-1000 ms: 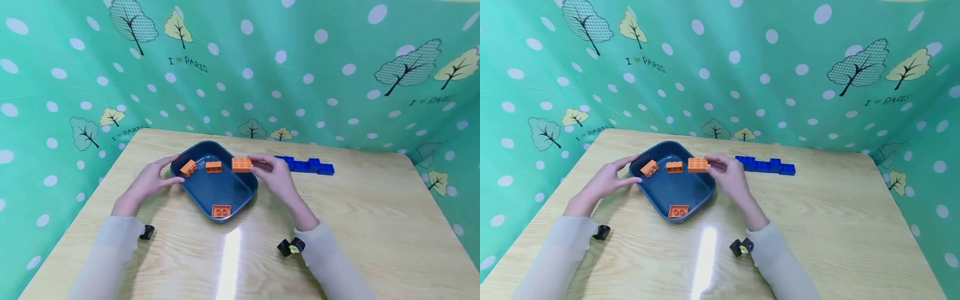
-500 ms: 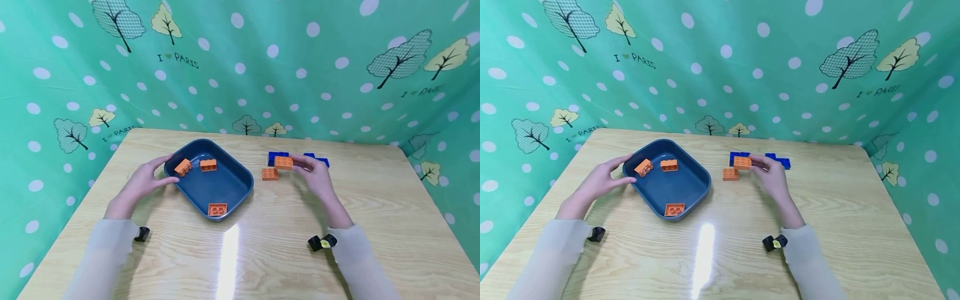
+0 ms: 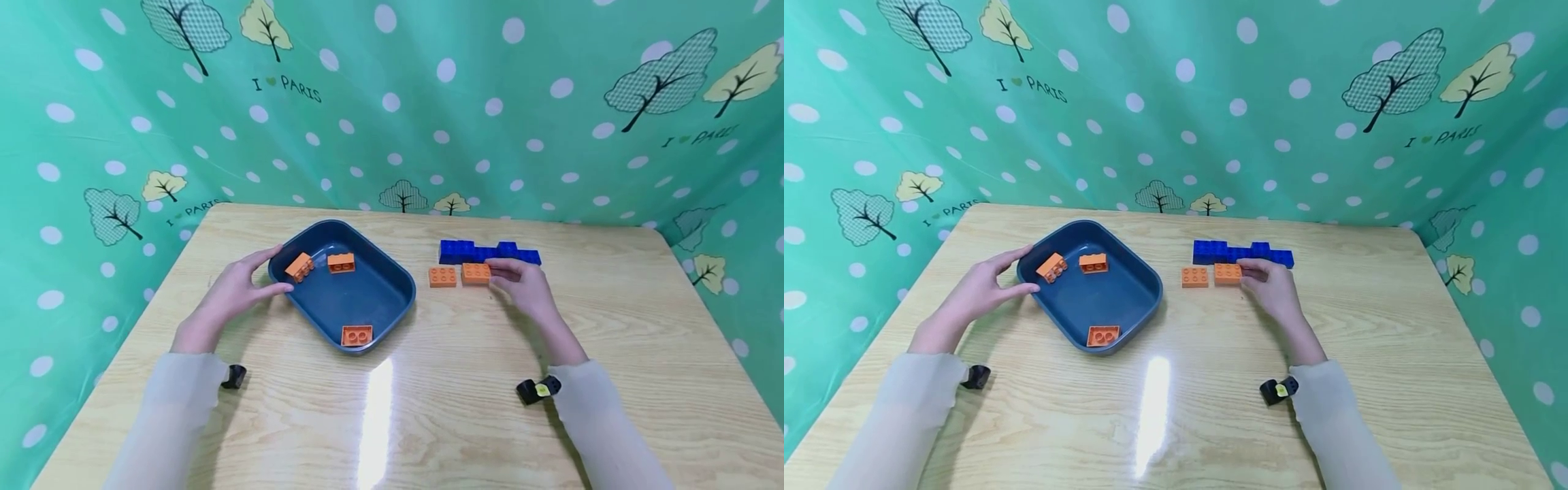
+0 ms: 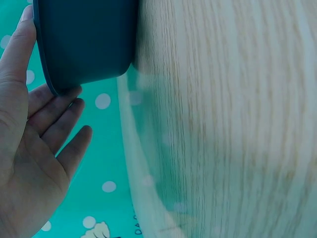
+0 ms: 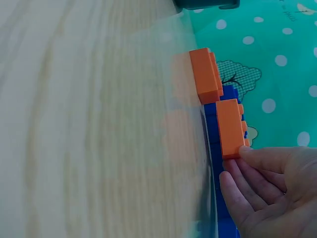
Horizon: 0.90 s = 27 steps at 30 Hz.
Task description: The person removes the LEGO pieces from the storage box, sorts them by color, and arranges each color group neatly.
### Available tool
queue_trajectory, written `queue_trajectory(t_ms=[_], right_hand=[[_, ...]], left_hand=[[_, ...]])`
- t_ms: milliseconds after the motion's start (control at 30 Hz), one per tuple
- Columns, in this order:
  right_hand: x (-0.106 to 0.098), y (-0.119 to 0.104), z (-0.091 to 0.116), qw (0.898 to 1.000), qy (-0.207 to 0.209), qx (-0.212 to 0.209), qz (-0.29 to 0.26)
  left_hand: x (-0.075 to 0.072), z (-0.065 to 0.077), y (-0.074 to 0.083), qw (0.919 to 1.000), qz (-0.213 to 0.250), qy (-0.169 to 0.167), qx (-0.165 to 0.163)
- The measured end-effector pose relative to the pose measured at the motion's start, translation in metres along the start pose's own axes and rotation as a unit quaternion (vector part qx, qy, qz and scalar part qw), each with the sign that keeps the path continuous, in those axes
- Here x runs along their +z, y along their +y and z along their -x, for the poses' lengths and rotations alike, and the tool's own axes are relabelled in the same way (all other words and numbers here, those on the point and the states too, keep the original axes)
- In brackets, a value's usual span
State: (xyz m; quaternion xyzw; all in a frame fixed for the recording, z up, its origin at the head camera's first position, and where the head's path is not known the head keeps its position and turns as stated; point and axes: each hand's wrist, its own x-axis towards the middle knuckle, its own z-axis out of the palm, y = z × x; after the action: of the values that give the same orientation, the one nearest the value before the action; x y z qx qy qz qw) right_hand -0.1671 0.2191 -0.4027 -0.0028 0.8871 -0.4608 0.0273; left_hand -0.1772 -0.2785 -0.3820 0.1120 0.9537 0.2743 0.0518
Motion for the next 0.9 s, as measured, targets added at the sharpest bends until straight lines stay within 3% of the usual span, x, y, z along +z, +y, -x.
queue_trajectory(t_ms=[367,633,900], right_hand=[[0.007,0.001,-0.006,0.999,-0.007,0.01,0.034],[0.001,0.0,-0.001,0.999,-0.002,0.03,0.024],[-0.005,-0.015,-0.001,1.0,0.002,0.004,0.005]], left_hand=[[-0.001,0.0,-0.001,1.0,0.002,0.0,0.001],[0.0,-0.001,0.0,1.0,0.003,-0.001,0.001],[0.002,-0.003,-0.002,1.0,-0.001,0.004,0.0]])
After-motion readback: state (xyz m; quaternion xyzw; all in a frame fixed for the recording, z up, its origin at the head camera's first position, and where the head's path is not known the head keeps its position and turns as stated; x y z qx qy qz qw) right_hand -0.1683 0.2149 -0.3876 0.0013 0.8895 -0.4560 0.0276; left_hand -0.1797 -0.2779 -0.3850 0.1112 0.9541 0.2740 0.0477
